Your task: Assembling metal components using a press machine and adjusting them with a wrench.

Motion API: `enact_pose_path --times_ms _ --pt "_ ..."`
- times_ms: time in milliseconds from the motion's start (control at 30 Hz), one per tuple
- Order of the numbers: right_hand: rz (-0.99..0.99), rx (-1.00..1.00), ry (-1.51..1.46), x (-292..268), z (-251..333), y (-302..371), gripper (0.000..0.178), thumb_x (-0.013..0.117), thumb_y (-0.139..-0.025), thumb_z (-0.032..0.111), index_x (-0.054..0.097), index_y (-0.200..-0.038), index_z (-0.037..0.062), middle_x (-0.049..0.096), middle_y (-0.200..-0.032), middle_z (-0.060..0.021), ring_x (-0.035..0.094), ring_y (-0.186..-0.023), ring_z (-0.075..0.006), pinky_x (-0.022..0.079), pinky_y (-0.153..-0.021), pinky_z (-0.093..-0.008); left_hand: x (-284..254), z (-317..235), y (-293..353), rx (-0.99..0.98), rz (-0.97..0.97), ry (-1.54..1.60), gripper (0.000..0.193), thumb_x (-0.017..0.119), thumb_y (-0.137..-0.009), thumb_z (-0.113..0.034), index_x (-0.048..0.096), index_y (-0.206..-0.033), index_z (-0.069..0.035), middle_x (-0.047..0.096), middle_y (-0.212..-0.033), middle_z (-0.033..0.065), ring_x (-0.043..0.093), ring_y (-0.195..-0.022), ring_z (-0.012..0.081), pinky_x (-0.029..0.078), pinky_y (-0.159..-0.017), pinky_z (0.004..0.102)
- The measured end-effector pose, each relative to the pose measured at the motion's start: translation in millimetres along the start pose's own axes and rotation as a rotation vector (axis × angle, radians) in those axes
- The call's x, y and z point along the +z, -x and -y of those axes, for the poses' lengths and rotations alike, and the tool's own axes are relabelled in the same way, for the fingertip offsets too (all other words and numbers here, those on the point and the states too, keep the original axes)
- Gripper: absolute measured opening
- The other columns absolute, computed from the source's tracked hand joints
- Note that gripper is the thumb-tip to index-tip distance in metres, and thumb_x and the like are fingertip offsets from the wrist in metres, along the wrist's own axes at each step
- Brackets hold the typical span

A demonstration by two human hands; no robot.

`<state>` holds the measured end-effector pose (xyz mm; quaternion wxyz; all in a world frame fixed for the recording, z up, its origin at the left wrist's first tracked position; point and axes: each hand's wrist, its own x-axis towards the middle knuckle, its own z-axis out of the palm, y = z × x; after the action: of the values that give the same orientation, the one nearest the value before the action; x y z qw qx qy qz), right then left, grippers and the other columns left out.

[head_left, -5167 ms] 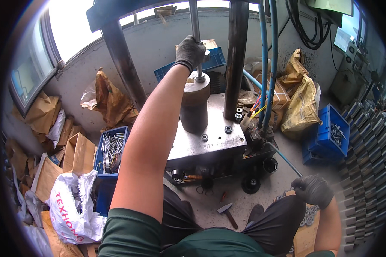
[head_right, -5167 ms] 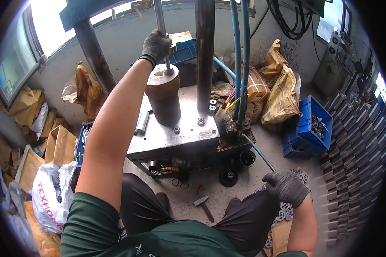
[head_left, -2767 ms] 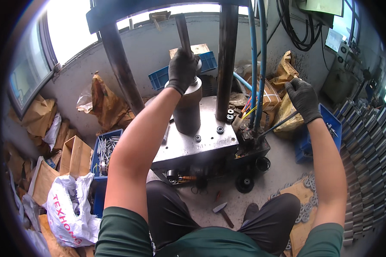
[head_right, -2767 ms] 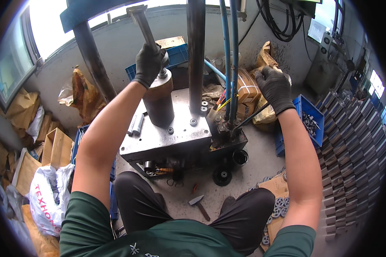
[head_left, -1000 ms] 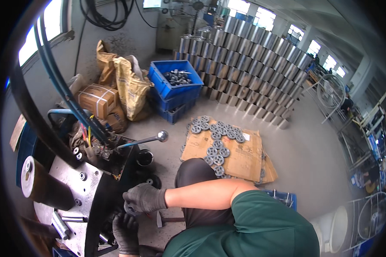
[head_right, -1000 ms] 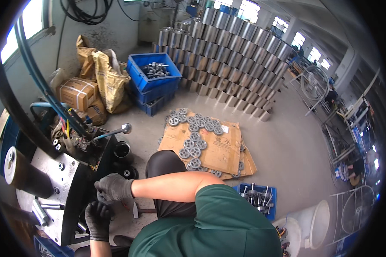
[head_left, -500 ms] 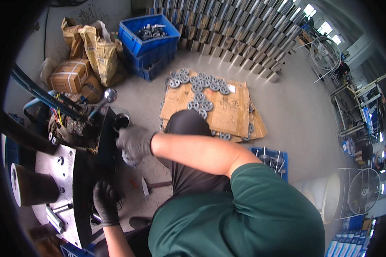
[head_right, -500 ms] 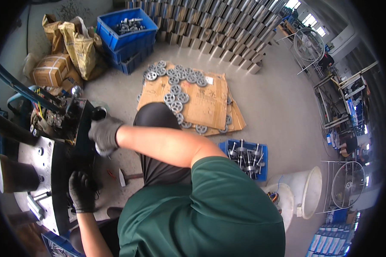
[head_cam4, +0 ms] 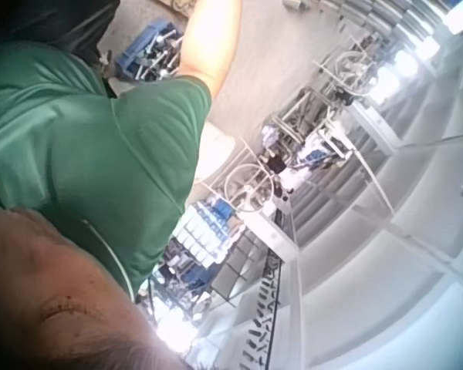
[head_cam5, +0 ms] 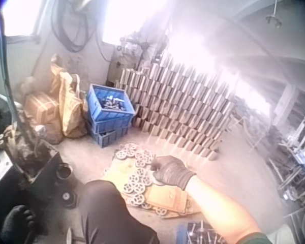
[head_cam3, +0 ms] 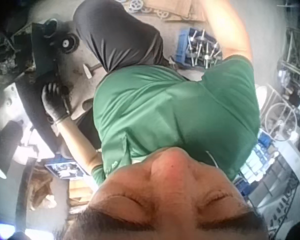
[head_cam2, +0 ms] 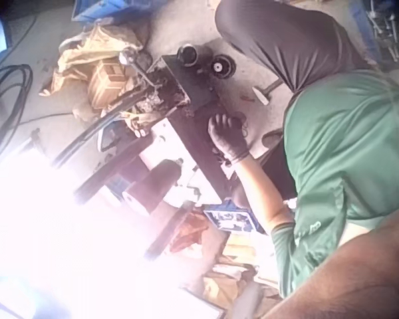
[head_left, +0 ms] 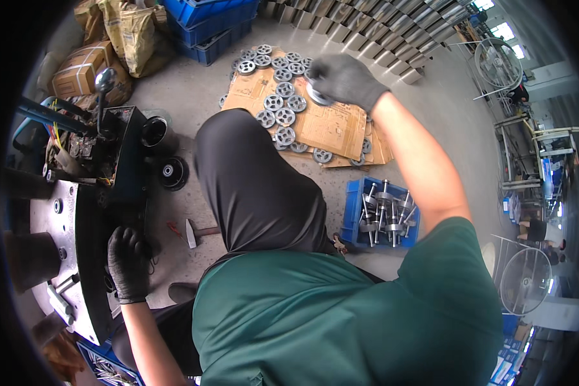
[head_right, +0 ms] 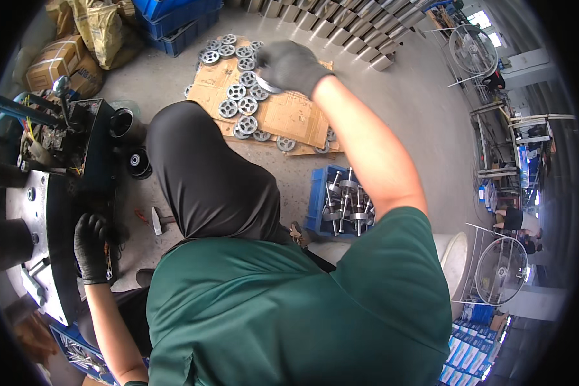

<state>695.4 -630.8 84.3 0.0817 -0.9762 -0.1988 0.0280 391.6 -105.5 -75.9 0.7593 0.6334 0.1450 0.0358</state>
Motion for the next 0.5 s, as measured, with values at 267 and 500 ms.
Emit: enact_pose_path --times_ms 267,500 --pt "0.363 0.542 -0.109 33 -144 154 0.045 0.073 -0.088 0.026 0.075 -0.13 0.0094 0.076 -0.123 -0.0201 0.075 -0.112 -0.0293 0.058 -0.095 -0.0382 12 12 10 -0.44 0.122 0.422 0.027 0.044 -0.11 -0.016 0.053 -0.133 -0.005 0.053 -0.11 0.0037 0.056 -0.094 0.0141 0.046 -0.076 0.0254" --pt "0.651 0.865 -0.015 40 -247 265 0.03 0.068 -0.09 0.023 0.079 -0.106 0.0001 0.075 -0.079 -0.0135 0.07 -0.059 -0.0209 0.055 -0.055 -0.039 -19 53 15 -0.579 0.266 0.472 0.029 0.049 -0.109 -0.02 0.055 -0.134 -0.007 0.055 -0.101 0.0019 0.055 -0.084 0.0142 0.045 -0.066 0.0246"
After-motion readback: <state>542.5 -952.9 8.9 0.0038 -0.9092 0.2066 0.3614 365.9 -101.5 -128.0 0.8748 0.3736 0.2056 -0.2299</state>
